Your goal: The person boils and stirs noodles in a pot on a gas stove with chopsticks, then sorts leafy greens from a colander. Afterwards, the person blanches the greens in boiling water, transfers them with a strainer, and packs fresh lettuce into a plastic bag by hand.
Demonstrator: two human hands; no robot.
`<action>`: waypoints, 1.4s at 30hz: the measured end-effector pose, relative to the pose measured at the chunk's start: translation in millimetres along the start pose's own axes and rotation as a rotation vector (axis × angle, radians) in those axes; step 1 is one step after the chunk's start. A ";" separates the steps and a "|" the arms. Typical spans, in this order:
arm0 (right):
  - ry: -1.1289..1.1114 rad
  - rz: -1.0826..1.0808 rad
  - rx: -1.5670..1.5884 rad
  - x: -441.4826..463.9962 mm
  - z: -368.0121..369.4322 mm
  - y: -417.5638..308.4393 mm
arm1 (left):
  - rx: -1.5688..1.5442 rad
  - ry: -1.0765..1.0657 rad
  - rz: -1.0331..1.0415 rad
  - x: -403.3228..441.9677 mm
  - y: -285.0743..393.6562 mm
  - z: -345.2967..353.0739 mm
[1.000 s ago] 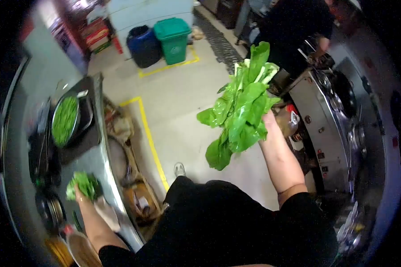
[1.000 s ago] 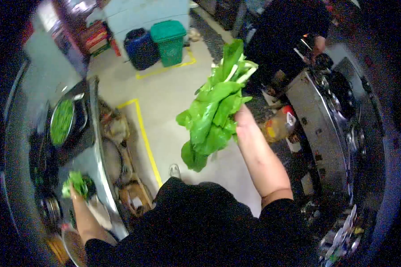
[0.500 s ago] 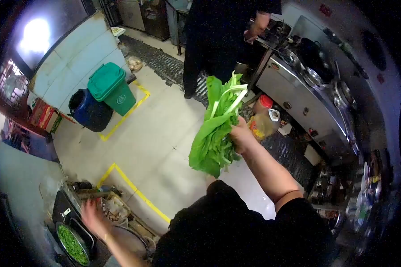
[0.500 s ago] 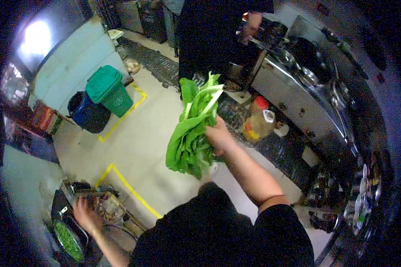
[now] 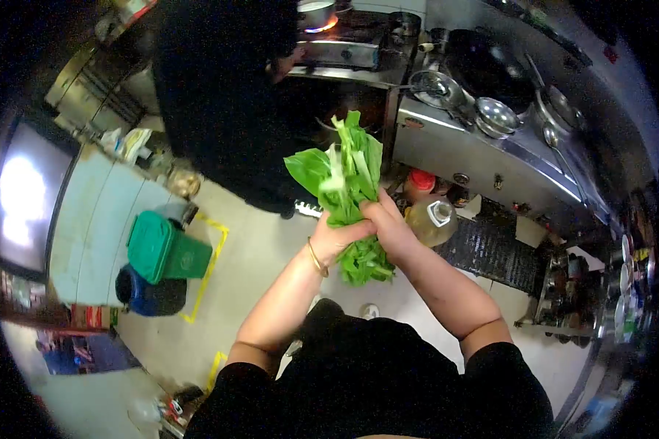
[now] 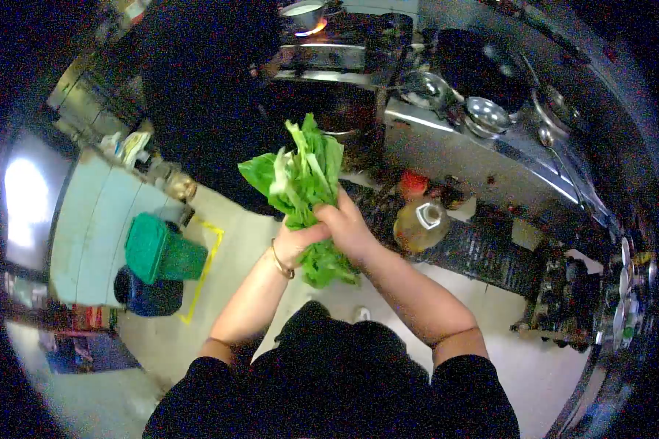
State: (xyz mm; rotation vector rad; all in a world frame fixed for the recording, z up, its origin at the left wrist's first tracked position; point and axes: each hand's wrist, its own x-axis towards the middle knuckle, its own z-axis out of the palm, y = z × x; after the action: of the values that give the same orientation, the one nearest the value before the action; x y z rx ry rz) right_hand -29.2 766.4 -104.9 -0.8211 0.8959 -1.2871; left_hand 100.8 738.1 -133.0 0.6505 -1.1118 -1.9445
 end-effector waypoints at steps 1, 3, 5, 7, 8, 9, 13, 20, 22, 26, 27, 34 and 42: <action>-0.050 -0.106 -0.120 25.9 -19.0 11.4 | 0.057 -0.015 0.005 23.0 3.4 -1.6; 0.091 -0.352 -0.399 67.8 -48.5 22.0 | 0.102 -0.098 0.093 73.5 3.3 -8.4; 0.236 -0.489 -0.828 97.2 -68.7 23.5 | 0.212 -0.161 0.124 121.7 2.6 -25.1; 0.286 -0.516 -1.054 124.8 -75.8 5.9 | 0.314 -0.209 0.234 167.2 10.6 -36.1; 0.316 -0.526 -1.164 139.8 -76.6 -1.7 | 0.366 -0.235 0.290 187.4 17.5 -41.6; 0.376 -0.511 -1.216 157.2 -79.4 -8.3 | 0.362 -0.247 0.287 206.4 27.9 -44.1; 0.390 -0.710 -0.600 222.4 -87.3 -33.9 | 0.467 -0.341 0.194 279.9 55.1 -59.5; 0.270 -0.935 -2.213 245.2 -109.4 -175.9 | 0.372 -0.452 0.019 380.9 50.2 -62.6; 0.093 -0.842 -2.245 258.8 -127.4 -191.8 | 0.584 -0.411 0.089 398.7 45.5 -64.4; -0.207 -0.606 -2.299 280.9 -170.9 -176.4 | 0.615 -0.407 0.249 426.4 28.4 -73.6; -0.178 -0.550 -2.249 288.3 -181.8 -167.2 | 0.533 -0.319 0.281 427.3 16.5 -79.6; 0.806 -0.548 -0.303 380.7 -274.8 -128.8 | 0.941 -0.064 0.187 486.9 8.0 -87.5; 0.352 -0.828 -1.391 456.5 -328.7 -202.6 | 1.747 0.026 0.334 543.8 59.1 -83.6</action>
State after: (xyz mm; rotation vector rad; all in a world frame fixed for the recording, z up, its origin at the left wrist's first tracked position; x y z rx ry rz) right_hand -385.2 286.1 -108.6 -2.2606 1.8987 -1.3995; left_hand -118.9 230.4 -148.0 1.1565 -2.5400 -0.2503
